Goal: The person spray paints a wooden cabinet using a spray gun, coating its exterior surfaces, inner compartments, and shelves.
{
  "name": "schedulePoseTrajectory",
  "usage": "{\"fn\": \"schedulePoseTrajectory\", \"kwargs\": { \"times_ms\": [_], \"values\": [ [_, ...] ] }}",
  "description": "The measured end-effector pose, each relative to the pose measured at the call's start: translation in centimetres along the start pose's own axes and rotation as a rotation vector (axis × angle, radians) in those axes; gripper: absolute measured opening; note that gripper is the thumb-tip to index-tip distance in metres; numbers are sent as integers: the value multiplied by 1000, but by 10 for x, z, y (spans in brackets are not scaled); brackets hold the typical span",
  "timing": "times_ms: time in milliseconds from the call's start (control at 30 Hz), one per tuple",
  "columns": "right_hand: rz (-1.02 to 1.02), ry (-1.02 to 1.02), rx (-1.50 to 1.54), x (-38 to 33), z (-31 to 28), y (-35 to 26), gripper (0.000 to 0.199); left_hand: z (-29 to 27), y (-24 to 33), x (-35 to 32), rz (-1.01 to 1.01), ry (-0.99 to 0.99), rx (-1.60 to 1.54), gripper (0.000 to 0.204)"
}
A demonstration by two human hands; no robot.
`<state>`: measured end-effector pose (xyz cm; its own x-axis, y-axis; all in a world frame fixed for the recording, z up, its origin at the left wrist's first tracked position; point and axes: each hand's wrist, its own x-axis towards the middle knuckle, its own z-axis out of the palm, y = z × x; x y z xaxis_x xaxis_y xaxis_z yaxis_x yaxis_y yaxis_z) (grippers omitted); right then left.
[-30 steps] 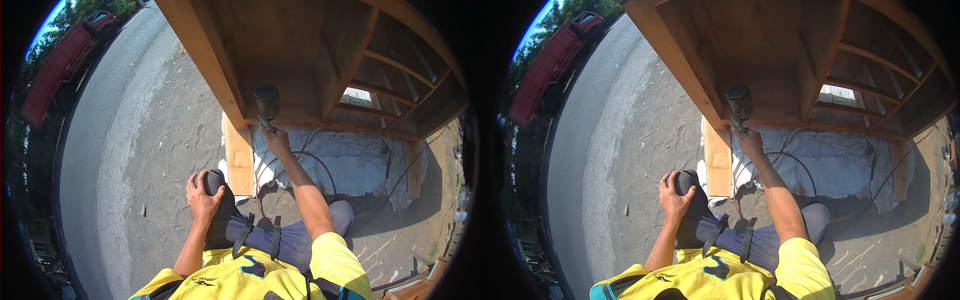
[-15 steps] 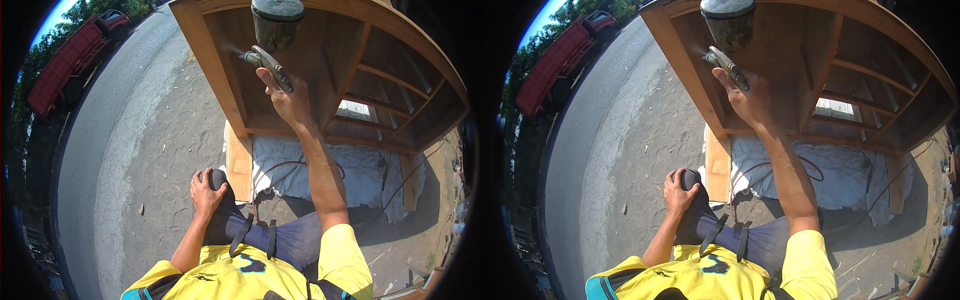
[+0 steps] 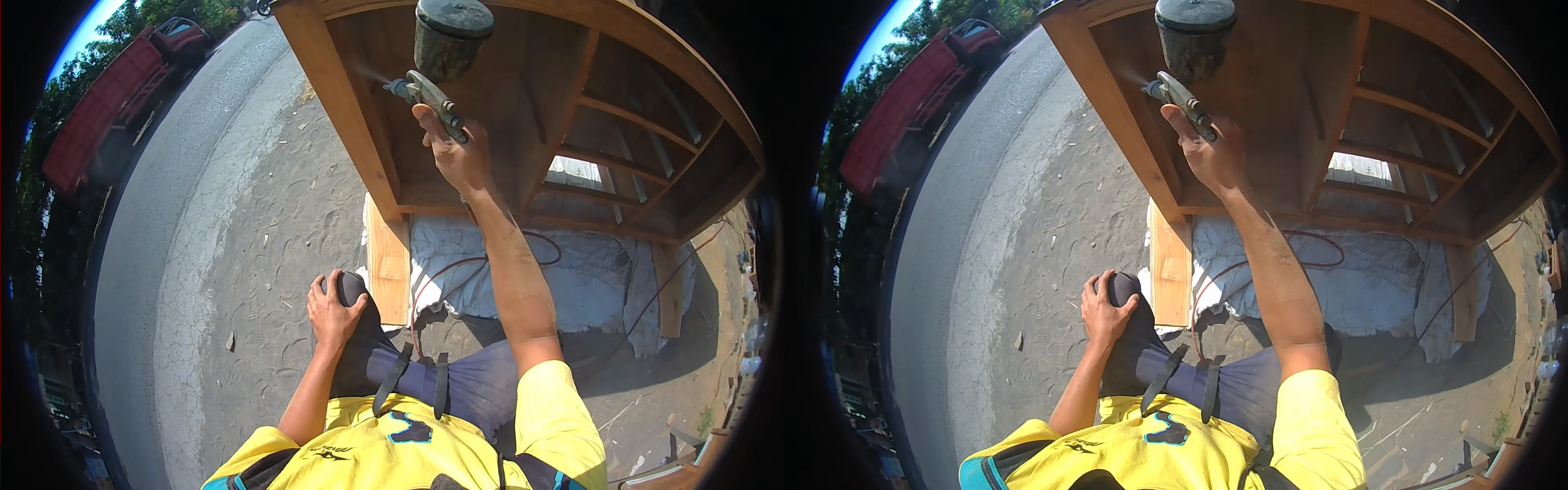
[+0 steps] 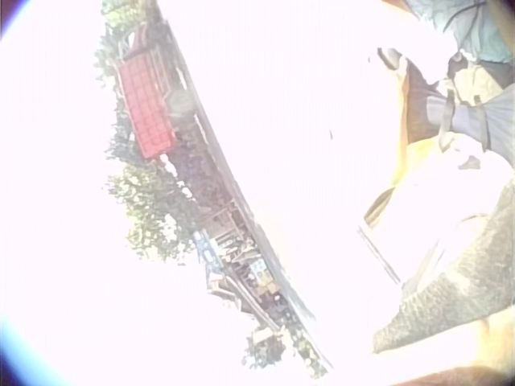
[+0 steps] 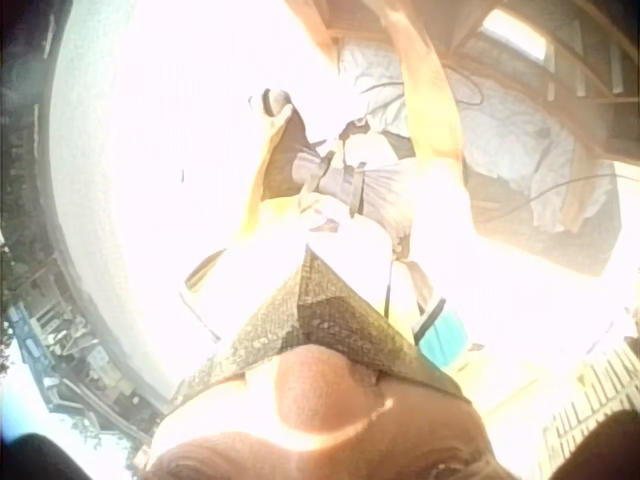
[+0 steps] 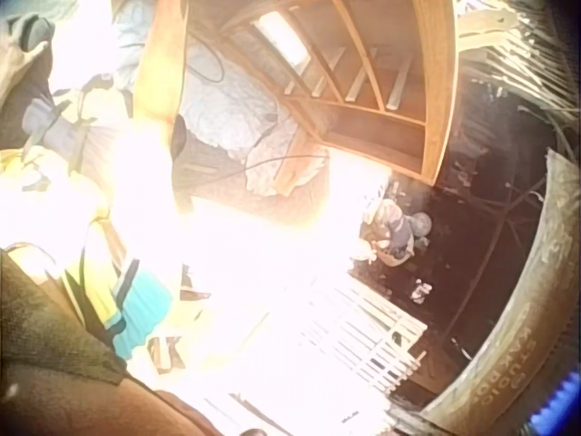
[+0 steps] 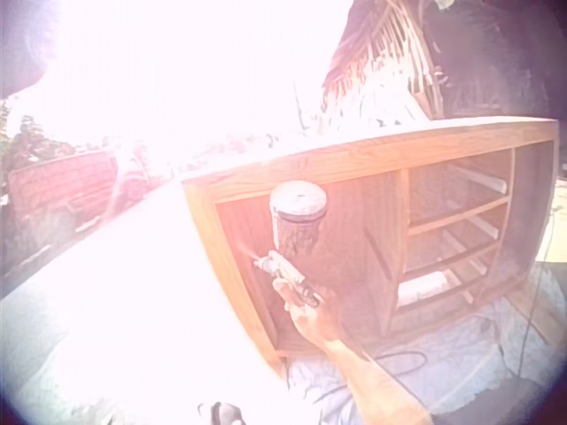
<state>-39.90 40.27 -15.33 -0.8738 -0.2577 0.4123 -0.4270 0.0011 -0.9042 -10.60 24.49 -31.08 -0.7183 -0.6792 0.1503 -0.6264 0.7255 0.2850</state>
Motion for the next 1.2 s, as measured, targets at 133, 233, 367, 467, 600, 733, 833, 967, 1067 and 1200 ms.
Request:
{"fn": "schedulePoseTrajectory", "kwargs": {
  "times_ms": [133,233,367,467,600,733,833,967,1067,1200],
  "values": [
    [89,-2,16,-24,6,55,55,0,-1,-1,4,10,-9,76],
    [241,-40,-8,-41,11,89,56,-4,1,-3,1,10,-10,76],
    [352,-118,-17,-59,21,152,53,-2,-1,-2,18,28,-12,75],
    [343,-100,-43,-72,27,190,48,-1,0,-1,24,30,-13,74],
    [240,-107,-55,-90,33,220,47,-4,-3,-3,11,33,-8,74],
    [121,-86,-122,-94,27,251,45,0,4,-2,24,26,-20,74],
    [97,-94,-90,-92,28,234,44,-3,1,-4,14,28,-11,74],
    [232,-141,-111,-73,11,181,45,-4,-1,-4,10,35,0,75],
    [329,-154,-109,-51,-6,134,49,-3,3,-3,20,33,-3,75],
    [260,-72,-69,-26,-18,73,50,-3,7,-2,13,22,1,76]
  ]
}}
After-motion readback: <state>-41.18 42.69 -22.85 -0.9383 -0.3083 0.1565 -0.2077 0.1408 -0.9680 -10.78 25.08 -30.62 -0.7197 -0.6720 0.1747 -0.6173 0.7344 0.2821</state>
